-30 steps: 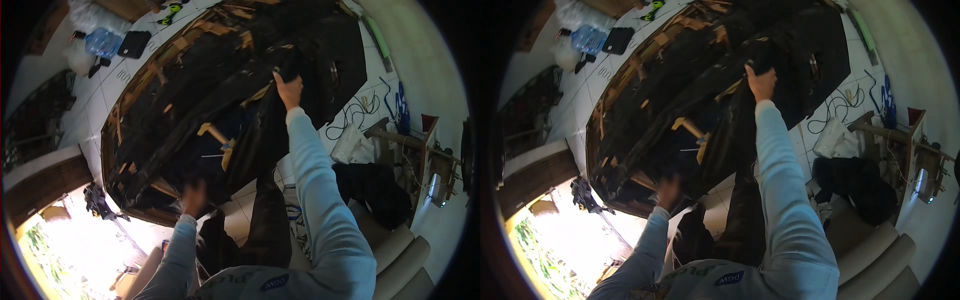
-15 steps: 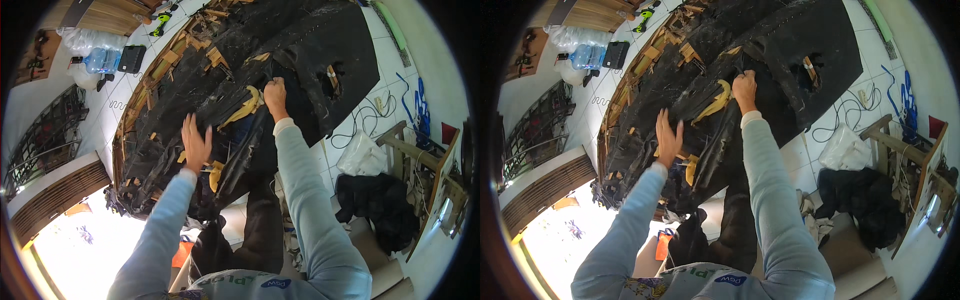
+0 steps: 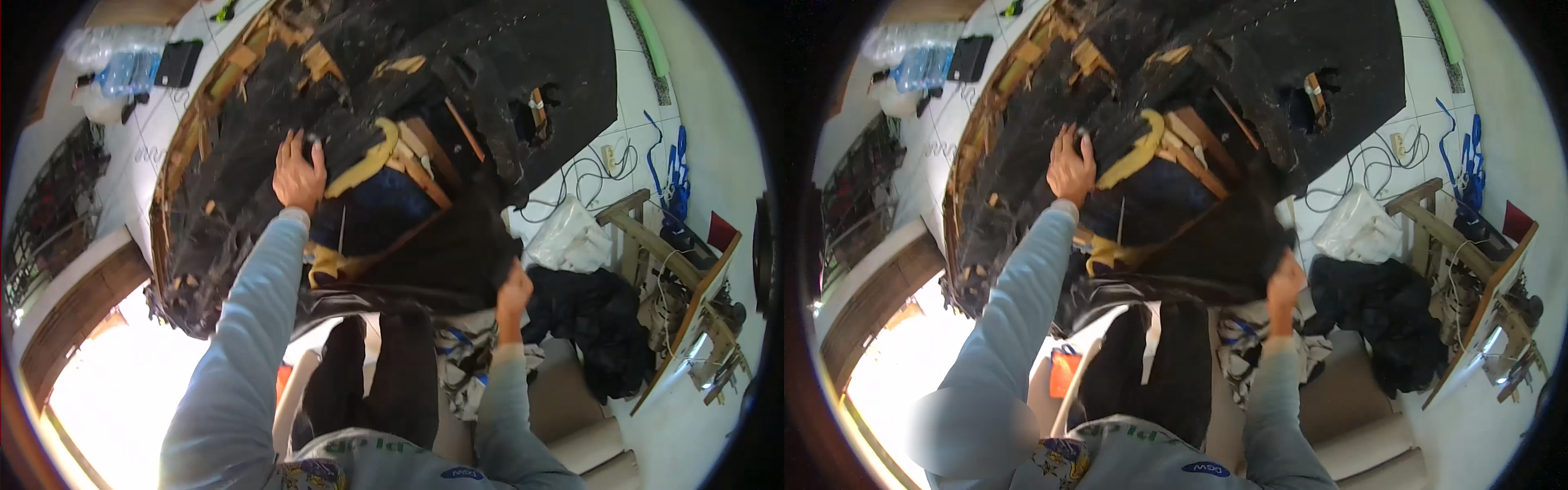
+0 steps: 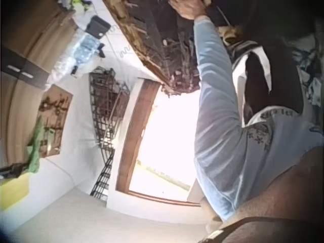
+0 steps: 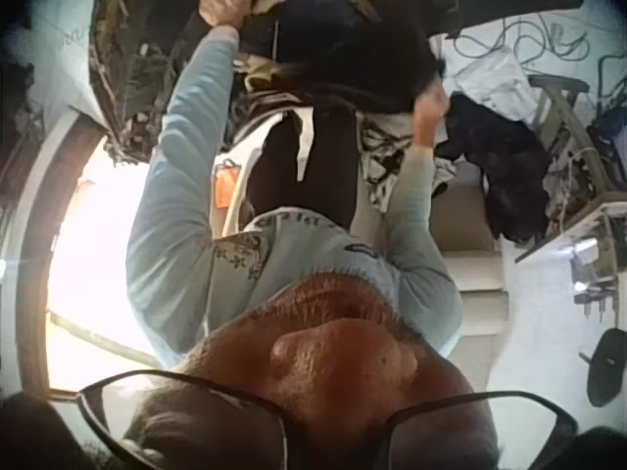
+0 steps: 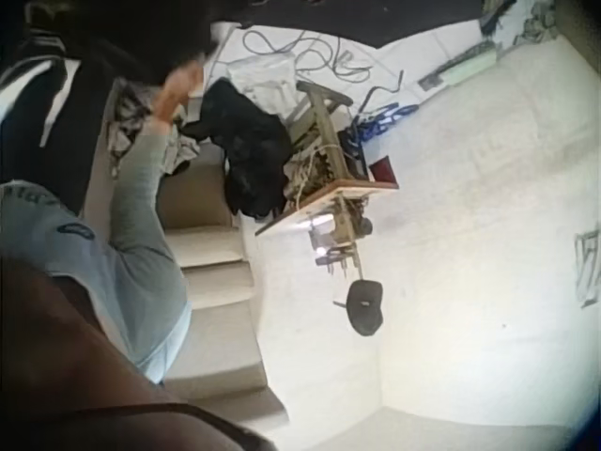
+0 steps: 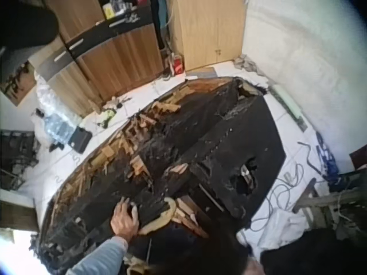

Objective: The person removes the black fabric covering from the underside of an overturned sofa. They pull away loose fabric and small wooden slats by hand, exposing the internal frame and springs. The removed fabric pieces are placed on the floor.

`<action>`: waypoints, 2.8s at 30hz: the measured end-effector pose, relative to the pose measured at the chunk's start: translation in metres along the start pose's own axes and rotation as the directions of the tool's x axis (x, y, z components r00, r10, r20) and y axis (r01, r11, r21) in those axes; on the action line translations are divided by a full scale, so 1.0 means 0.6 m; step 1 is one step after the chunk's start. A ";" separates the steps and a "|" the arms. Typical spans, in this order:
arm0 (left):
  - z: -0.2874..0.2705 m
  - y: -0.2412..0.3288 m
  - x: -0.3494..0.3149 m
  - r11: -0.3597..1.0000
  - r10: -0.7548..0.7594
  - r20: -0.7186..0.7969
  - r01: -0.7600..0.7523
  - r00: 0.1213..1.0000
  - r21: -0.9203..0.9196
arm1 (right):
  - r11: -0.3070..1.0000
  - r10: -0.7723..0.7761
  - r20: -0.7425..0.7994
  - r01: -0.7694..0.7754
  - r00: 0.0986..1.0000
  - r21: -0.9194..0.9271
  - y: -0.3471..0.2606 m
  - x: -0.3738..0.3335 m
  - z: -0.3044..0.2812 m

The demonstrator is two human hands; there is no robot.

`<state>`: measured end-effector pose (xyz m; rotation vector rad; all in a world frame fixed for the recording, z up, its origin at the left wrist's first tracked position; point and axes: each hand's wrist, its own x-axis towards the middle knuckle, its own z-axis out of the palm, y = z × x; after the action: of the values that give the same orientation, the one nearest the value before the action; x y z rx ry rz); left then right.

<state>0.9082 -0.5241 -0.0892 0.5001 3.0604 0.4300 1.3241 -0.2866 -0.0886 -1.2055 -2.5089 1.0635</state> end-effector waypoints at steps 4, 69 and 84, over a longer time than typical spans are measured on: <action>0.004 0.002 -0.009 0.999 -0.032 0.036 0.032 0.999 0.010 | 0.859 0.494 0.111 -0.504 0.862 0.093 0.086 -0.102 -0.074; 0.002 0.009 0.001 0.986 -0.042 0.137 0.018 0.990 0.168 | 0.638 0.479 0.261 -0.537 0.838 0.553 -0.014 0.432 -0.202; 0.092 0.579 0.253 0.974 0.019 -0.059 -0.031 0.998 -0.225 | 0.453 -0.794 0.340 0.863 0.504 -0.222 -0.117 0.813 -0.045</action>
<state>0.8753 -0.1449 -0.0435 0.5247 3.0059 0.7940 0.9691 0.0565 -0.0962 0.2592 -2.9210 0.4288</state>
